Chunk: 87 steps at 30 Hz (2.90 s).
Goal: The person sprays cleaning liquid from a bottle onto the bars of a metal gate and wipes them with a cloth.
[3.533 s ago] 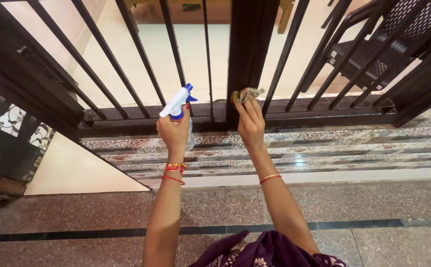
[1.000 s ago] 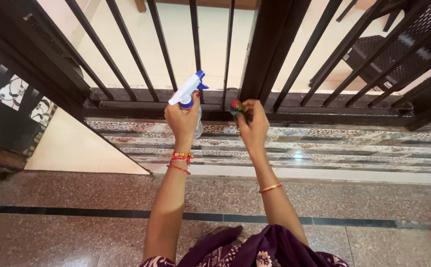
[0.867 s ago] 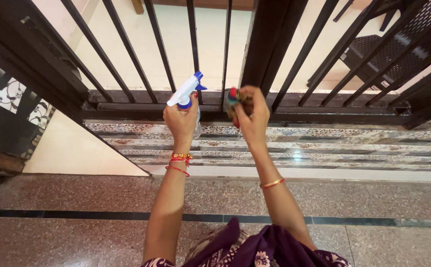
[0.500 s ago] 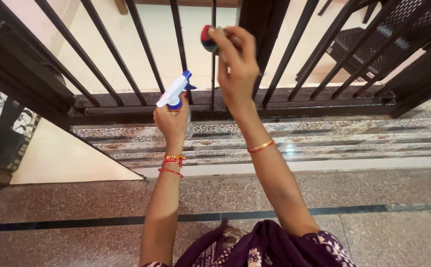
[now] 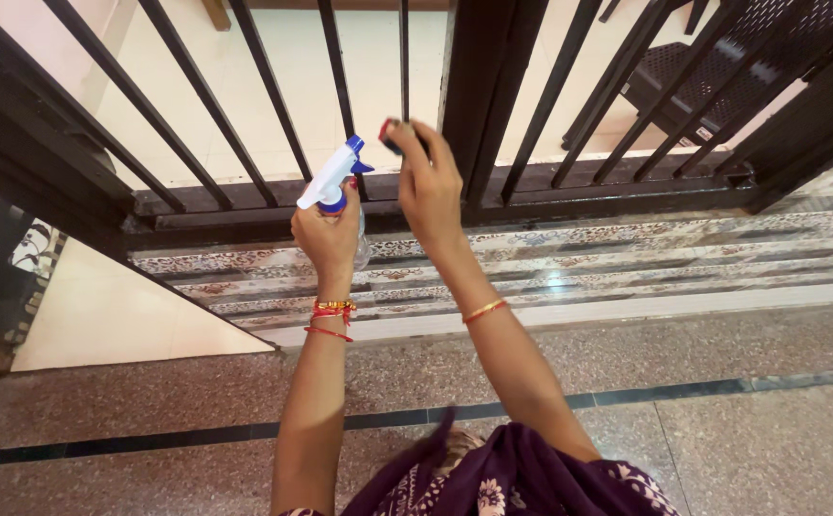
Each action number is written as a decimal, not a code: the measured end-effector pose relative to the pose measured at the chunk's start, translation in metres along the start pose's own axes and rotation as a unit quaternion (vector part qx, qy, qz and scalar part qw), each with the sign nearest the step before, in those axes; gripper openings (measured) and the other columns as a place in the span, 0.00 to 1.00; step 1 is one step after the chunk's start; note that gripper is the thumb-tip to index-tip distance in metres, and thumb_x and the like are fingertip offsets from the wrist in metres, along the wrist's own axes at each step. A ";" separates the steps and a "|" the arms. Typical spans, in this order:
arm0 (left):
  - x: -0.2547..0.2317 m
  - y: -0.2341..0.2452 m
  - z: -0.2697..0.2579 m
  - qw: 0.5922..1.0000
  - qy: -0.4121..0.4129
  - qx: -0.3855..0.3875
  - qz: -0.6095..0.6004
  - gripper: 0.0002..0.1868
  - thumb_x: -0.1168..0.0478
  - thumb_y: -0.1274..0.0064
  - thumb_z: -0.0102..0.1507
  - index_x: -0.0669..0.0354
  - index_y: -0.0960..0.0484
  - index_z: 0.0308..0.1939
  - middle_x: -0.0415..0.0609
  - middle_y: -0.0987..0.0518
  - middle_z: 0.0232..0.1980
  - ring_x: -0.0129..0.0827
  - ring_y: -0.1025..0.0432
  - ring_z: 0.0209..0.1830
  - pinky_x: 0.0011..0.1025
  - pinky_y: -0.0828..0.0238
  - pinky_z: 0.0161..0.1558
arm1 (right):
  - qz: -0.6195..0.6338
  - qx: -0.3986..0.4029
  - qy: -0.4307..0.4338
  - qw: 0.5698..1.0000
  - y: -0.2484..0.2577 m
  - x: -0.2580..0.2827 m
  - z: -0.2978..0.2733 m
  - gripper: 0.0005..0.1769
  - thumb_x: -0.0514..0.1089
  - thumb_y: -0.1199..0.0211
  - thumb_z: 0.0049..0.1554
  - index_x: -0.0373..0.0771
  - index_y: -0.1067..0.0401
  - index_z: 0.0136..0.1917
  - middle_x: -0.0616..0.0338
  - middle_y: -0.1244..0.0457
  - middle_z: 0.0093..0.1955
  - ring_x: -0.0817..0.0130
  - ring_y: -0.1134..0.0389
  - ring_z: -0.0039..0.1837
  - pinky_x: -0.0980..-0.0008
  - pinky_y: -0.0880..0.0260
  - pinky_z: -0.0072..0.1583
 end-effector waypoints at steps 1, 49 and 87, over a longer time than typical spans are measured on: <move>-0.001 0.000 0.000 1.000 -0.008 -0.001 -0.006 0.12 0.62 0.36 0.61 0.66 0.14 0.45 0.50 0.12 0.38 0.31 0.16 0.39 0.28 0.23 0.41 | -0.001 0.010 -0.012 1.000 -0.002 -0.002 -0.009 0.23 0.25 0.43 0.58 0.41 0.28 0.64 0.47 0.35 0.64 0.47 0.31 0.65 0.55 0.28 0.64; -0.007 0.012 -0.022 0.998 -0.034 -0.043 0.010 0.10 0.62 0.37 0.60 0.64 0.17 0.41 0.51 0.15 0.37 0.36 0.17 0.38 0.32 0.24 0.40 | 0.099 0.005 0.098 0.990 -0.008 0.053 0.138 0.08 0.35 0.32 0.64 0.36 0.26 0.56 0.54 0.32 0.49 0.63 0.29 0.49 0.66 0.31 0.51; 0.008 0.007 -0.026 0.997 -0.046 -0.056 -0.034 0.11 0.65 0.38 0.62 0.71 0.14 0.45 0.51 0.13 0.39 0.28 0.18 0.39 0.26 0.23 0.40 | 0.101 0.181 0.011 0.978 -0.034 -0.007 -0.051 0.15 0.26 0.38 0.49 0.40 0.24 0.49 0.56 0.31 0.48 0.54 0.33 0.55 0.59 0.31 0.58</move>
Point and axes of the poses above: each hand's wrist, its own z-axis towards the middle knuckle, its own y-axis out of the back of the hand, x = y × z, the point moved 6 cm from there along z, towards the middle knuckle
